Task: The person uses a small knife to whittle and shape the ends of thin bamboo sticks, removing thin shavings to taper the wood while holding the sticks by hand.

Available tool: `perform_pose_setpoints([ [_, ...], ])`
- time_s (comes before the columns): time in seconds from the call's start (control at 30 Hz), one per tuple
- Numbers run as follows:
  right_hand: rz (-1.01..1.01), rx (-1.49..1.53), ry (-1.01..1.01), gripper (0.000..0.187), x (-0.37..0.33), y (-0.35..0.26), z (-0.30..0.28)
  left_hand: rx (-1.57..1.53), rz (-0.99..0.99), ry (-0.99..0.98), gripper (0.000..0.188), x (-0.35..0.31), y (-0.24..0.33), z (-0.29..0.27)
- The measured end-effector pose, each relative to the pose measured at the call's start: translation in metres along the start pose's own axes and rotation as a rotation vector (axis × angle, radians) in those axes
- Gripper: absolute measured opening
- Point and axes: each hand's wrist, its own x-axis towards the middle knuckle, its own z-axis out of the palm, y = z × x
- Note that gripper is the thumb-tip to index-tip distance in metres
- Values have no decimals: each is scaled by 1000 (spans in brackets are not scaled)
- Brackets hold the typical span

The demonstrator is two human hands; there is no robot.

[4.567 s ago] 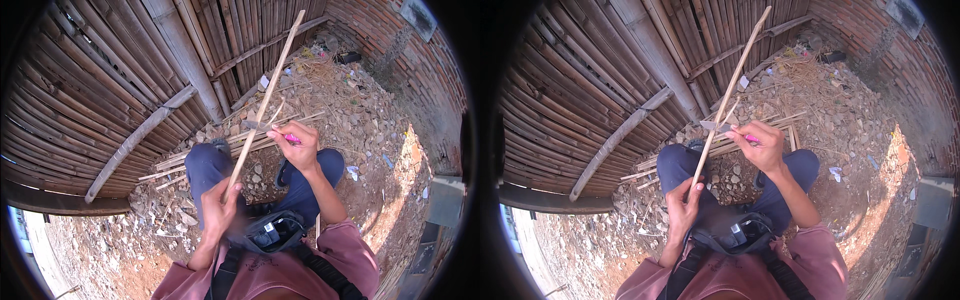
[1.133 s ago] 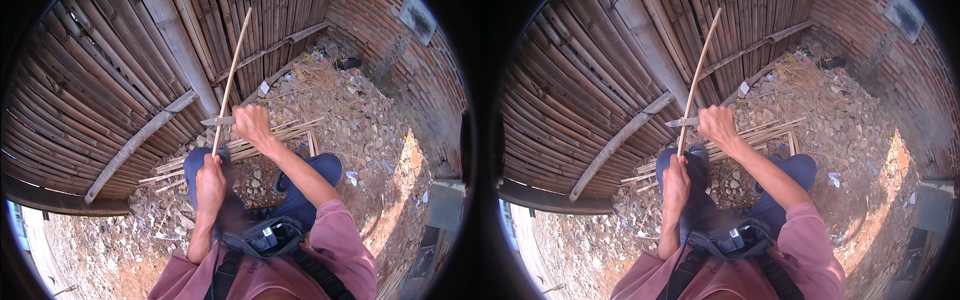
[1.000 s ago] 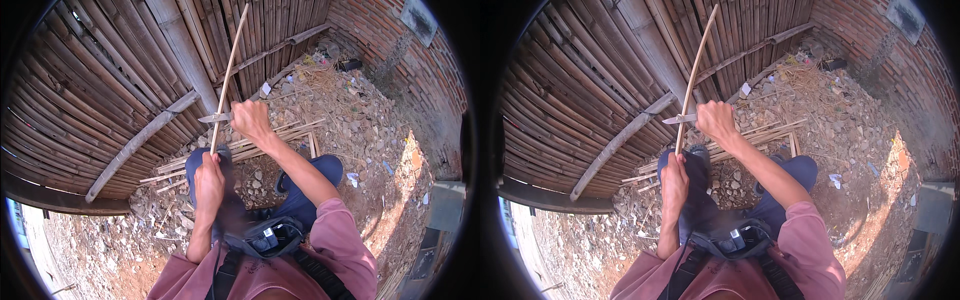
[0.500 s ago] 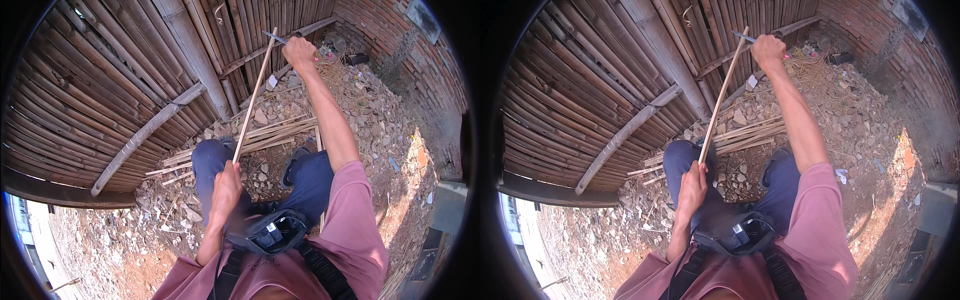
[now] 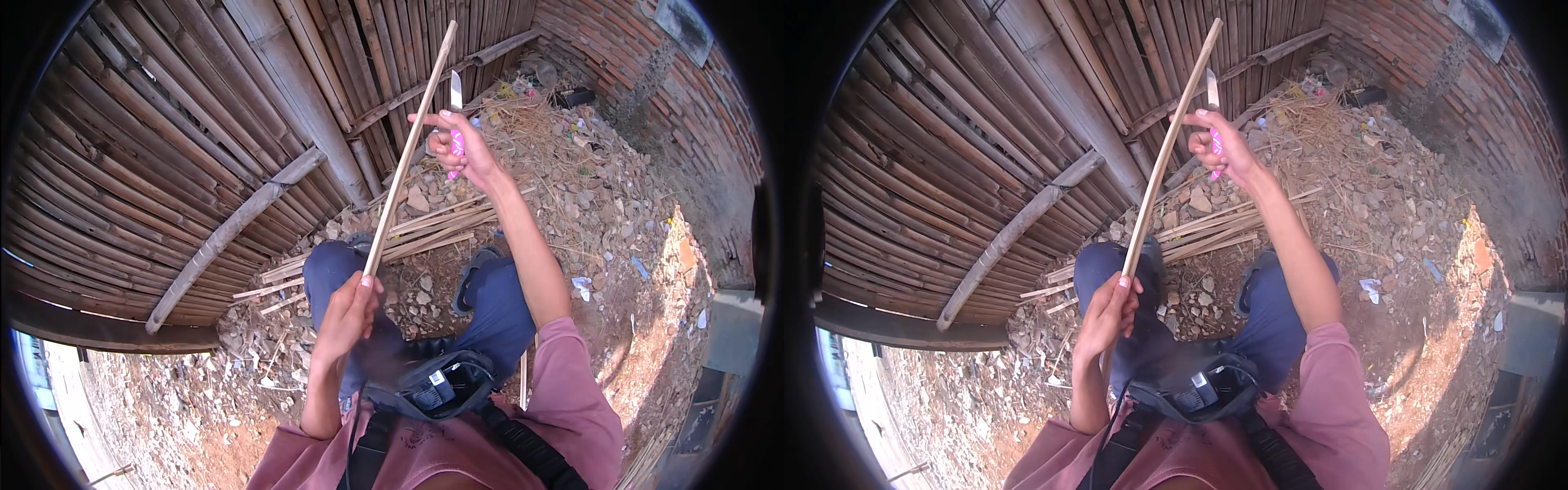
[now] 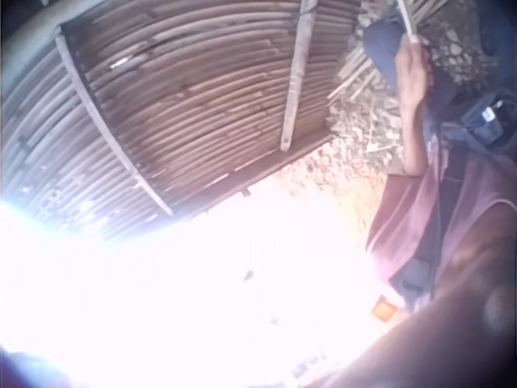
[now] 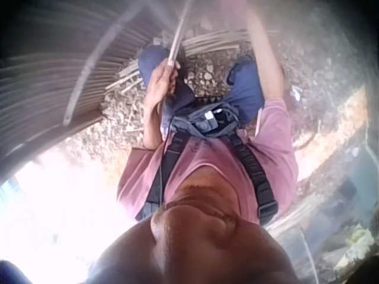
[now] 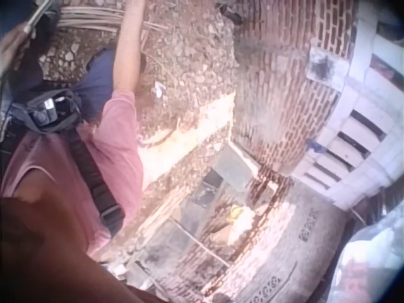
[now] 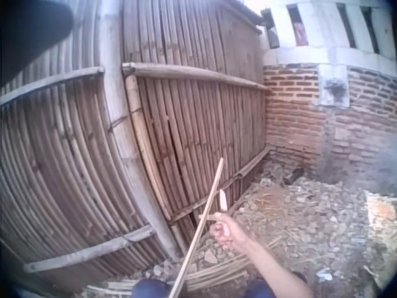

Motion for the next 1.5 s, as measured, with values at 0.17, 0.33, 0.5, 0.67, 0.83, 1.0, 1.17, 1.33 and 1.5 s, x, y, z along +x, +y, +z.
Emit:
perform_pose_setpoints([
  [0.17,-48,38,13,33,-9,5,43,145,-34,-80,41,-2,1,-5],
  [0.33,-88,107,44,28,-24,-1,57,257,238,-75,46,17,-4,0],
  [0.5,-125,75,58,26,-34,-5,66,-108,182,-208,41,44,8,9],
  [0.67,-271,-558,318,40,-38,-1,52,-83,98,-203,35,53,3,4],
  [0.83,-439,-802,269,46,-56,6,53,48,148,-34,34,53,8,9],
  [1.0,-491,-934,27,25,-75,11,90,27,171,38,29,50,22,9],
  [1.17,-516,-964,-65,25,-76,30,100,-115,220,-44,50,52,19,-1],
  [1.33,-533,-914,-113,22,-80,47,108,-232,201,-87,51,51,12,-16],
  [1.5,-571,-857,-104,23,-82,54,114,-215,238,-195,44,54,-2,-30],
])
